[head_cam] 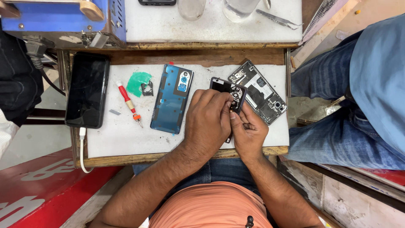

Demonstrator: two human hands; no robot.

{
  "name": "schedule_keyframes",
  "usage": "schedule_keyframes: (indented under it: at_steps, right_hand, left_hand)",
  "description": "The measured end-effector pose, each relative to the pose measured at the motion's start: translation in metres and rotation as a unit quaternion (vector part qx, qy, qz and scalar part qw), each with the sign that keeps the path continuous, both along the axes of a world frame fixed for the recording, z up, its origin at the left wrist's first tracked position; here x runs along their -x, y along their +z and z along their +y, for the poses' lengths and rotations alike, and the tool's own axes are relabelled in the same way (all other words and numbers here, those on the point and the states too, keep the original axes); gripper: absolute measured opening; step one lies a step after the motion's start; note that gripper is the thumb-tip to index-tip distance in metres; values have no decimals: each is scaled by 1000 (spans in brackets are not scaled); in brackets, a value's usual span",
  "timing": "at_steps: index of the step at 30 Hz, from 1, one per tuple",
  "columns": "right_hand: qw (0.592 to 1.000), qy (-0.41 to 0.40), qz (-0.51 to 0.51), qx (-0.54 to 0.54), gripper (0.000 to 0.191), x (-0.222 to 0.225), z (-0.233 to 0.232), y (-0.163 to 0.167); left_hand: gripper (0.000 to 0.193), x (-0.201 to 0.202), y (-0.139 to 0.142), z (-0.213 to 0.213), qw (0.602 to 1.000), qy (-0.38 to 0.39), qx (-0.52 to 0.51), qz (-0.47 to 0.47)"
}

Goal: The person cleans the camera module area of a disassembled smartphone with a spray bottle and then reattaches the camera module and its flex cable. They handle the phone chassis, camera module, and flex cable, and place the back cover aside.

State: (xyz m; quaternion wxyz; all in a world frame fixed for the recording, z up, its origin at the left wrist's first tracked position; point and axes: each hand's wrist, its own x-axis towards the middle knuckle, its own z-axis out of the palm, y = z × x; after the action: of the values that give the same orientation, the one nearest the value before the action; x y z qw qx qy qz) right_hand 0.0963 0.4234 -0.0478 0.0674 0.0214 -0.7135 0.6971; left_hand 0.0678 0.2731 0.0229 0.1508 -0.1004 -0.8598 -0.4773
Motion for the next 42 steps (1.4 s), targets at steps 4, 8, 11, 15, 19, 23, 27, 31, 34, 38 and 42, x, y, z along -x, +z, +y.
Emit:
schedule_keyframes:
  at_steps: [4,8,11,15,19,23,27,31,34,38,42]
  right_hand:
    - [1000,5,2,-13,45,1,1,0]
    - [1000,7,5,-24,44,1,2,-1]
    - [1000,8,4,4,45,0,1,-2]
    - [1000,5,4,-4,44,-1,0,-2]
    - [1000,2,-2,-1,44,1,2,-6]
    - [1000,23,-1,14,44,1,5,-8]
    - [997,29,-33,69,46,2,3,-3]
    - [972,52,-80,213,50,9,0,6]
    - [962,56,-107,245,53,13,2,11]
    - [963,66,-97,241,55,12,3,8]
    - [965,84,-74,236,52,10,6,4]
  left_hand:
    - [20,-2,-3,-2,998,0,18,59]
    - [20,-5,-6,0,996,8,31,81]
    - [19,-6,-7,2,998,6,21,66]
    - [18,-3,-7,1,999,6,15,37]
    - [14,-2,-5,4,1000,2,18,15]
    - [16,-9,0,2,1000,-14,6,18]
    - [18,-6,7,-11,999,14,-22,33]
    - [22,-6,16,-36,998,-5,-46,53]
    - [23,-7,16,-46,999,-1,-47,24]
    - [25,-6,4,-50,993,-18,-99,-55]
    - [27,-10,-7,-50,986,-40,-141,-83]
